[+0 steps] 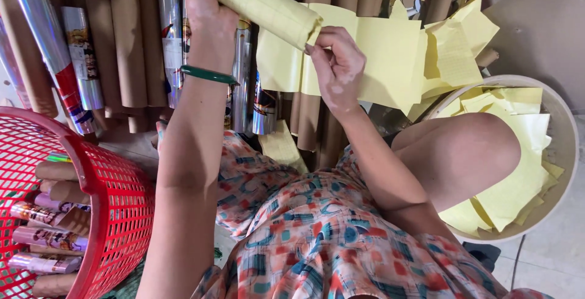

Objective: The recorder is wrapping holographic poster sheets with yellow protective paper and applying shipping labels.

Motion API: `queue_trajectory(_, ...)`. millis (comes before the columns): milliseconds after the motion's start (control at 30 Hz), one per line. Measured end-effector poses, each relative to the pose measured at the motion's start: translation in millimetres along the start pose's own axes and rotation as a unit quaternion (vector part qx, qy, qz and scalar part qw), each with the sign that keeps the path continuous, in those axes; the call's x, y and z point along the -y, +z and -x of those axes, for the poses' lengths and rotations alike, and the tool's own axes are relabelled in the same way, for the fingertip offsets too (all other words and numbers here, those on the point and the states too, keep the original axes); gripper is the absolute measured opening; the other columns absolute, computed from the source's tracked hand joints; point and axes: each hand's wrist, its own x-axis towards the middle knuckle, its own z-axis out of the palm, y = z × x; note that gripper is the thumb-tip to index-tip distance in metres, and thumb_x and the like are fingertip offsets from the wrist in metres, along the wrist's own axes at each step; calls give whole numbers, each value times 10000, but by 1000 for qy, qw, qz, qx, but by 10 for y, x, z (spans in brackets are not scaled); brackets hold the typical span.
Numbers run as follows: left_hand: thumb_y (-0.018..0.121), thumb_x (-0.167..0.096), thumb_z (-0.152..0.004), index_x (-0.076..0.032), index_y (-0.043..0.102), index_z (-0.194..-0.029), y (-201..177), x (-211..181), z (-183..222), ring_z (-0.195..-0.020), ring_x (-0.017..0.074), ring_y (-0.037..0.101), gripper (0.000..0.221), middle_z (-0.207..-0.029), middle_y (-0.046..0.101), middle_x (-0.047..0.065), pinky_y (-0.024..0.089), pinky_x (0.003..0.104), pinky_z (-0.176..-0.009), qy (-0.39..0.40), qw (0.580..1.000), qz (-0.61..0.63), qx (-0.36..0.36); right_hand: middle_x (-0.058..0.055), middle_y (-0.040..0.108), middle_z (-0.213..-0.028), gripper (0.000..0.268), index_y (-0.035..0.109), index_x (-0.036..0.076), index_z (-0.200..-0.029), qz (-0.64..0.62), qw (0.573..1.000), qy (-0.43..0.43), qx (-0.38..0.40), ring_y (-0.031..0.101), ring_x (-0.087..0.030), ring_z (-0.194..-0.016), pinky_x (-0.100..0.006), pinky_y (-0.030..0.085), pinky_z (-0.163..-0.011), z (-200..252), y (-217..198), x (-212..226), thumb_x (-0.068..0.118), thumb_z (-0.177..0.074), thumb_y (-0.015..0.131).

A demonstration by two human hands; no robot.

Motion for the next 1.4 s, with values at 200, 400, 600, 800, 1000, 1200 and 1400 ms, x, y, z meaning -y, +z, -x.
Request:
queue_trajectory(200, 751, -352, -901, 53, 509, -1265, -73, 91, 70, -1063, 364, 676, 595, -1156, 609, 228, 627, 577, -955, 21, 999, -45, 15, -73, 600, -991, 83, 679, -45, -942, 265, 962, -63, 20, 560, -157, -944, -302, 482, -823, -42, -54, -264, -89, -914, 743)
queue_trajectory(400, 751, -232, -840, -5, 552, -1150, 287, 12, 409, -891, 284, 701, 433, -984, 661, 128, 645, 508, -794, 77, 988, -136, -17, -105, 622, -1053, 85, 633, 18, -1114, 0, 992, 124, -7, 623, -197, -888, -321, 562, -823, 444, -277, -1483, 12, -1038, 669)
queue_trajectory(600, 792, -109, -892, -4, 592, -1076, 439, 137, 634, -804, 240, 708, 291, -911, 695, 110, 628, 424, -748, 117, 963, -230, 79, -274, 495, -1408, 1139, 366, 79, -1467, 672, 738, -47, 36, 628, -434, -1213, -579, 550, -936, 764, -272, -1969, 473, -507, 836)
queue_trajectory(800, 811, -73, -910, 3, 599, -1062, 461, 126, 752, -800, 228, 714, 272, -911, 702, 109, 625, 390, -753, 88, 963, -221, 129, -149, 795, -1254, 480, 511, 157, -1392, 320, 850, 417, 42, 732, -284, -1086, -406, 594, -948, 692, -735, -2632, 324, -994, 722)
queue_trajectory(1000, 807, -48, -883, 1, 607, -1024, 515, 77, 796, -757, 200, 721, 250, -864, 712, 84, 639, 373, -712, 76, 961, -249, 90, -237, 343, -1549, 1299, 240, 135, -1527, 544, 811, 152, 151, 406, -436, -1382, -572, 365, -1124, -94, -542, -2027, 365, -514, 1020)
queue_trajectory(1200, 830, -5, -884, 5, 624, -1035, 467, 38, 754, -754, 193, 716, 255, -873, 715, 79, 631, 367, -714, 101, 955, -258, 107, -202, 399, -1508, 1323, 210, 116, -1539, 564, 764, 197, 245, 299, -431, -1460, -567, 72, -1176, -501, -842, -2518, 368, -524, 1019)
queue_trajectory(1400, 812, -10, -915, 12, 670, -972, 425, 28, 755, -779, 194, 737, 154, -867, 730, 79, 631, 359, -715, 142, 933, -301, 139, -58, 731, -1169, 245, 664, 206, -1250, 642, 725, 229, 101, 656, -213, -1134, -426, 435, -1158, -279, -1924, -2915, 48, -1087, 574)
